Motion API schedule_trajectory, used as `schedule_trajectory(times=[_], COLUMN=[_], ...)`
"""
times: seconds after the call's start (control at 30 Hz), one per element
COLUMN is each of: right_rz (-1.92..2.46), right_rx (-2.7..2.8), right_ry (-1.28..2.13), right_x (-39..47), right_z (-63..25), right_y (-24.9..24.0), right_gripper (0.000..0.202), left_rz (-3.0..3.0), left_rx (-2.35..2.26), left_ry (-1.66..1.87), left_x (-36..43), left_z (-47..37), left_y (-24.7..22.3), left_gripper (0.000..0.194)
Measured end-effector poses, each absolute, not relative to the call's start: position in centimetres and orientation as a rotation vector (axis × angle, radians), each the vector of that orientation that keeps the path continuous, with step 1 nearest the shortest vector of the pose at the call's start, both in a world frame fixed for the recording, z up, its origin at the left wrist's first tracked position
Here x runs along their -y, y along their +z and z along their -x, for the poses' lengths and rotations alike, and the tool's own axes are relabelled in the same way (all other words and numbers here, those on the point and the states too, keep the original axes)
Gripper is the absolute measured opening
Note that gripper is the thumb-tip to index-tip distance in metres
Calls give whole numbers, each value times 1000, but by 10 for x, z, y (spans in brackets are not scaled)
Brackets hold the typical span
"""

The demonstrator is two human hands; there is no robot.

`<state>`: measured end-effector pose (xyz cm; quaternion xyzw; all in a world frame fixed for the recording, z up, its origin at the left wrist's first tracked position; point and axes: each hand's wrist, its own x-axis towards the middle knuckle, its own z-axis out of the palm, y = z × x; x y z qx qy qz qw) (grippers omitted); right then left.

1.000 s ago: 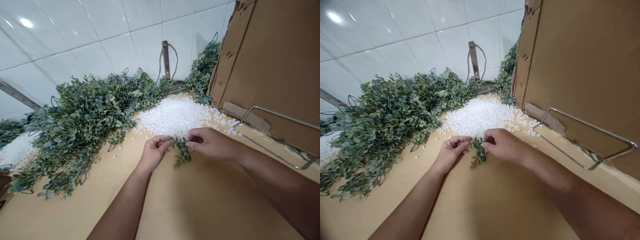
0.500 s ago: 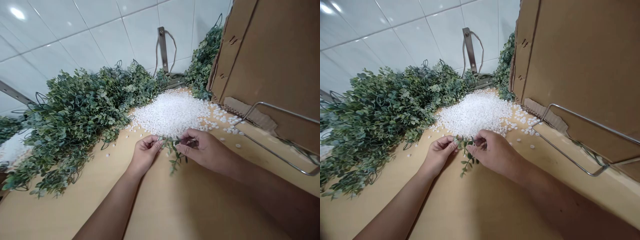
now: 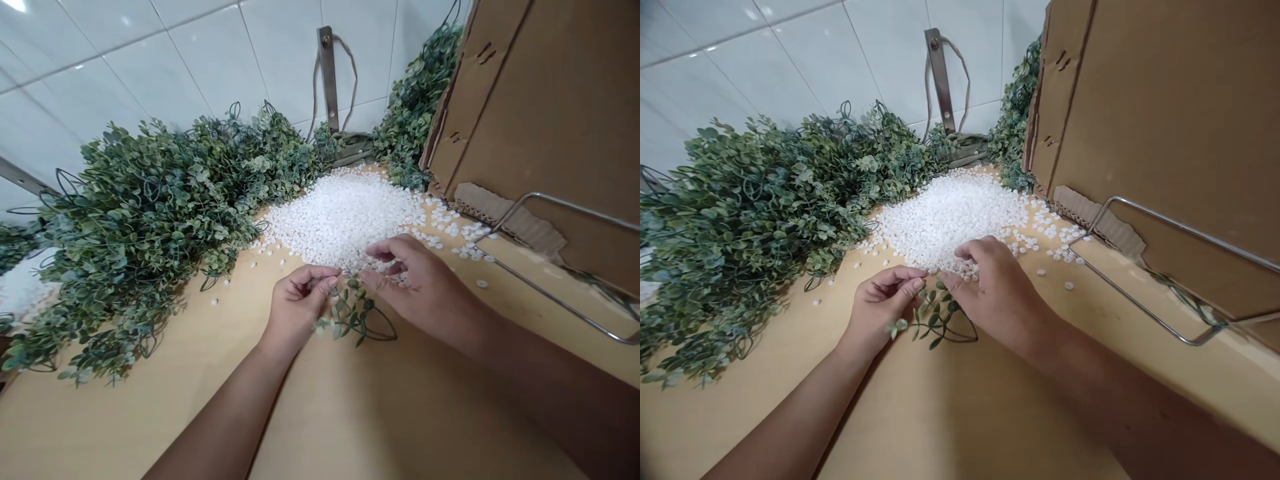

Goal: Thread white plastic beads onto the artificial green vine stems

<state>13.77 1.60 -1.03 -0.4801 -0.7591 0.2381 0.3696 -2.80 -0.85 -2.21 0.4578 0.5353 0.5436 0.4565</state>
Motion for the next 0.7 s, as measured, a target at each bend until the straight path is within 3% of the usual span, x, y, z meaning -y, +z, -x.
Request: schedule_trajectory(times=[0.17,0.3,0.5,0.7], right_rz=[1308,1083,1048,986], right_rx=[1966,2006,1844,1580], right_ry=[969,1334,1280,1429], right_x=[-14,-7,-10,-20], right_z=[-136,-128,-133,-145], right_y=[-7,-8,-3,3], right_gripper=[23,16,19,20], left_rz=[-1196,-1204,-1281,-1615], left_rx=[-1338,-1299,-1382,-1492], left_ry=[1402,1426,1481,1216], left_x=[11,15,15,12], left_z=[27,25,28,45], left_y=[-18,-16,-13,-19], left_gripper=[12,10,9,11])
